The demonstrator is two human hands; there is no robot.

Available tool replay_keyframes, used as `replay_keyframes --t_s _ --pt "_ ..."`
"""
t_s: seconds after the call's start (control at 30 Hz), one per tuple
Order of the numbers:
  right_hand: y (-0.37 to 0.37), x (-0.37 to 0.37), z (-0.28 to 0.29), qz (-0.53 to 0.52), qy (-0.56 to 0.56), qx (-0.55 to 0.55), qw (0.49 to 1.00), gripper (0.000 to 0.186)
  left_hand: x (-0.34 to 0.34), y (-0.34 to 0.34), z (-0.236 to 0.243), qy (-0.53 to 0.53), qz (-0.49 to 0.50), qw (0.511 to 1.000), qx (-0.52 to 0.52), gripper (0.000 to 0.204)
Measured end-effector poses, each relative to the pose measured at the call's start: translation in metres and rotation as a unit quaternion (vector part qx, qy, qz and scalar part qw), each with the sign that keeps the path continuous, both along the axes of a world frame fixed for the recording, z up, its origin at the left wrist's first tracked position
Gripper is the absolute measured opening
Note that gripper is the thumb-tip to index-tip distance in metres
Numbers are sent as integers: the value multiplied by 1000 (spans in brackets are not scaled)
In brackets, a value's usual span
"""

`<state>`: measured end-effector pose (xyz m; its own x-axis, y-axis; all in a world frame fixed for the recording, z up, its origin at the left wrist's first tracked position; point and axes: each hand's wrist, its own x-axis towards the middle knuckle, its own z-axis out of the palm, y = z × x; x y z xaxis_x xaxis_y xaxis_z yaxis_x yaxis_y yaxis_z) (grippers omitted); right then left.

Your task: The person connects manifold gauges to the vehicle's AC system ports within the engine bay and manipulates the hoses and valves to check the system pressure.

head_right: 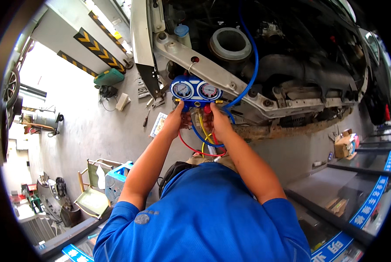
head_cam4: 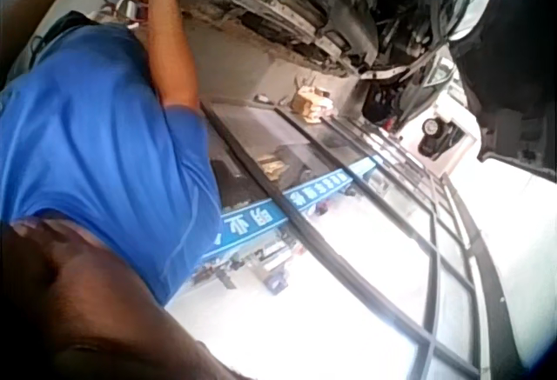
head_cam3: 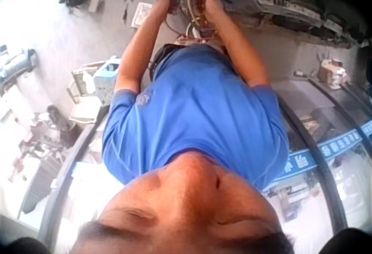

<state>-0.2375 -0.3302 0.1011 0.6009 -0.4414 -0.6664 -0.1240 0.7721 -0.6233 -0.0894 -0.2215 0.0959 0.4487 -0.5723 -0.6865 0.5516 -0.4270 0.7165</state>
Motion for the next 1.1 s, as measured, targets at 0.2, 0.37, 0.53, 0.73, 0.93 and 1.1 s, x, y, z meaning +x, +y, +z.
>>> replay_keyframes --t_s 0.2,0.37,0.53,0.73,0.93,1.1 --pt "7 12 1 -48 40 -6 998 47 -2 -12 13 -3 -26 999 35 52" --pt "21 24 8 -84 83 -43 992 48 4 -7 -1 47 -15 999 -15 47" --pt "23 30 14 -50 185 -155 969 46 1 -6 10 18 -29 999 20 49" --pt "18 37 -1 -57 252 -219 941 55 1 -9 5 29 -26 999 10 49" --pt "21 43 5 42 373 -385 843 68 6 -13 -6 -57 -10 998 -9 47" --pt "19 33 7 73 389 -454 798 69 3 -19 -6 -99 -69 992 28 43"
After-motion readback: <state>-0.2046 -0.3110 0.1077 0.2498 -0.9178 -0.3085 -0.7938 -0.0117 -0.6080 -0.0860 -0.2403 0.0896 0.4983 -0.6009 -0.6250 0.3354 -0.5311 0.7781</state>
